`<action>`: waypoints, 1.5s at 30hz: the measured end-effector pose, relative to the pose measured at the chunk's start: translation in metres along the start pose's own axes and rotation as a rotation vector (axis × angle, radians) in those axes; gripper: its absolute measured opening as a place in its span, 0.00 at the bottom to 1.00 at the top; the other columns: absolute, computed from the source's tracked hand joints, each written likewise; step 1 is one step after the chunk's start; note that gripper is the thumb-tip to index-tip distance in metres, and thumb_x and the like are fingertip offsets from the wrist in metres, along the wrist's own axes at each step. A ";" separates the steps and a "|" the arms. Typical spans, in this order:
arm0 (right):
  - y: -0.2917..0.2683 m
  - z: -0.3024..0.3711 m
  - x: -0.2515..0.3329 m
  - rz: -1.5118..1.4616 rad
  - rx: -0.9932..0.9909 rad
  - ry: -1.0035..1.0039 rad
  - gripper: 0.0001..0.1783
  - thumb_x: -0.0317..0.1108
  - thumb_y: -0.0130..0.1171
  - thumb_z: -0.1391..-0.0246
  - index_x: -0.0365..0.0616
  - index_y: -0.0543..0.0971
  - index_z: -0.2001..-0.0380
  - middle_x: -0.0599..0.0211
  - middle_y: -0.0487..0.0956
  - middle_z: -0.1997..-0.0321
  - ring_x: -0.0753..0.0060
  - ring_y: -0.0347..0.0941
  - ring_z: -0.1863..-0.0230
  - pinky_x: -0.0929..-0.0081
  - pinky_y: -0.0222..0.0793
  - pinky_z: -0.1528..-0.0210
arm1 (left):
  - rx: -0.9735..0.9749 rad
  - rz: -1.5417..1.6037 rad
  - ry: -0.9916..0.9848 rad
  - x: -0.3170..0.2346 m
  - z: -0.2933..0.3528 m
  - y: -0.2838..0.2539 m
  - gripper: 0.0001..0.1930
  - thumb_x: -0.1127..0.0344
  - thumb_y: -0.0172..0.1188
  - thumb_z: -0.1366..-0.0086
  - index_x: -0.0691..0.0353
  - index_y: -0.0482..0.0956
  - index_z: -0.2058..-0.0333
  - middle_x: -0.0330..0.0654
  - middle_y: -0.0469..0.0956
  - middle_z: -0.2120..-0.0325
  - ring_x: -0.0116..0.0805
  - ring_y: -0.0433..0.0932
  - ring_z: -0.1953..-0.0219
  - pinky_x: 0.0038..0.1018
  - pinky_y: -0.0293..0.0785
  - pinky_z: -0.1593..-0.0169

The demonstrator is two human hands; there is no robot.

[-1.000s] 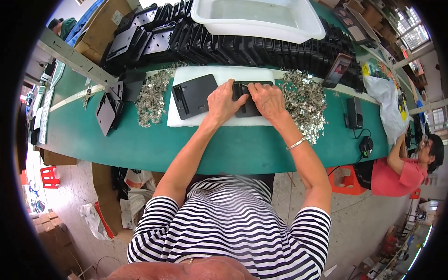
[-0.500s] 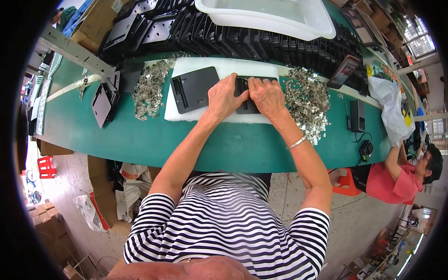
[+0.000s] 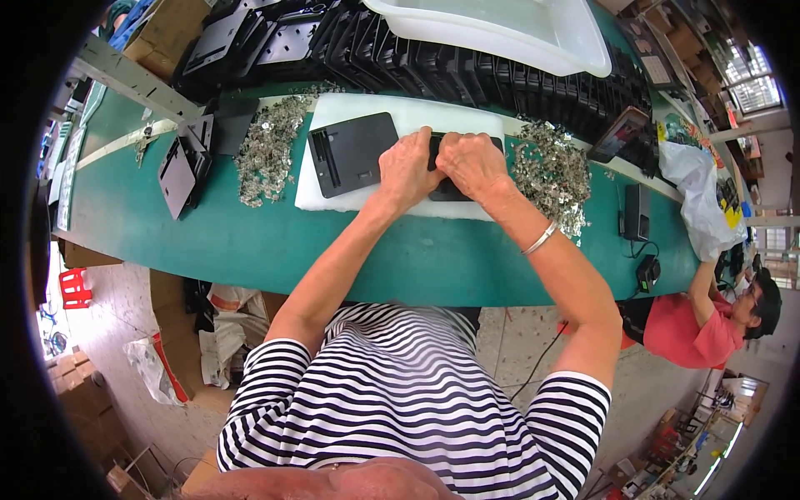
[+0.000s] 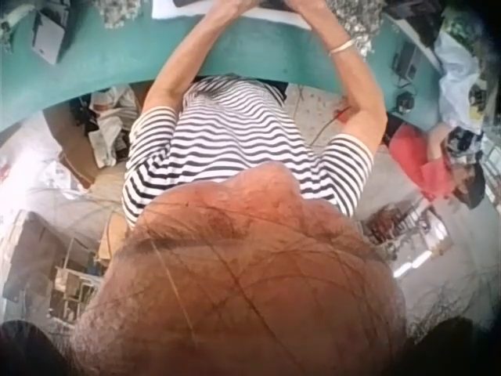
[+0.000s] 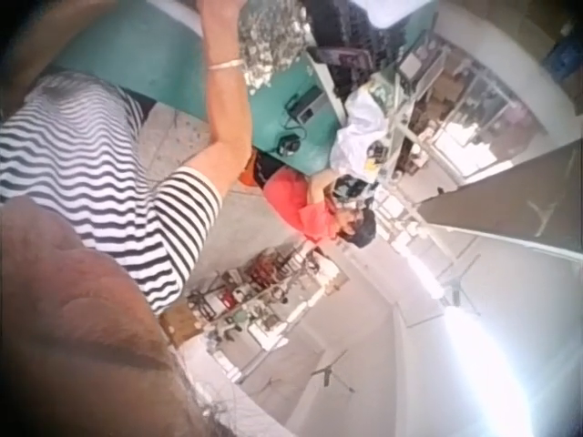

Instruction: The person assembles plastic components by hand, inserting small metal pins into them to create hinges.

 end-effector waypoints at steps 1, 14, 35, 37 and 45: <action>-0.001 -0.001 0.000 0.002 0.005 -0.002 0.03 0.32 0.61 0.56 0.46 0.79 0.79 0.71 0.76 0.77 0.76 0.79 0.74 0.78 0.74 0.75 | 0.001 0.005 -0.002 0.000 0.000 0.000 0.23 0.61 0.73 0.55 0.66 0.70 0.67 0.50 0.77 0.71 0.48 0.78 0.65 0.40 0.75 0.65; -0.005 0.022 -0.024 -0.315 -0.145 0.215 0.05 0.31 0.58 0.53 0.44 0.76 0.72 0.64 0.79 0.73 0.64 0.80 0.73 0.68 0.77 0.72 | 0.016 0.029 -0.007 0.004 0.002 0.000 0.28 0.59 0.68 0.50 0.70 0.71 0.54 0.54 0.79 0.66 0.52 0.79 0.61 0.40 0.75 0.60; -0.010 0.010 -0.010 -0.209 -0.141 0.247 0.03 0.32 0.58 0.55 0.46 0.77 0.74 0.68 0.79 0.75 0.71 0.80 0.72 0.74 0.75 0.74 | 0.006 0.029 0.069 -0.004 0.003 -0.006 0.21 0.63 0.65 0.49 0.70 0.70 0.62 0.54 0.78 0.69 0.53 0.78 0.64 0.41 0.74 0.62; -0.011 0.013 -0.014 -0.255 -0.180 0.244 0.04 0.32 0.58 0.54 0.45 0.77 0.74 0.68 0.79 0.74 0.70 0.80 0.72 0.74 0.75 0.74 | 0.000 0.039 0.063 -0.005 0.003 -0.008 0.21 0.63 0.65 0.49 0.71 0.70 0.61 0.55 0.78 0.69 0.53 0.78 0.63 0.41 0.75 0.62; -0.013 0.015 -0.015 -0.275 -0.234 0.220 0.06 0.31 0.59 0.54 0.45 0.74 0.71 0.70 0.78 0.74 0.70 0.79 0.74 0.73 0.75 0.73 | 0.022 0.020 0.037 -0.002 0.002 -0.005 0.26 0.63 0.66 0.49 0.72 0.70 0.54 0.54 0.78 0.67 0.51 0.78 0.62 0.40 0.75 0.61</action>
Point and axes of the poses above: each hand's wrist, its own z-axis away from the middle knuckle, its own y-axis out of the palm, x = y × z, the point moved 10 cm from there along -z, towards the middle knuckle
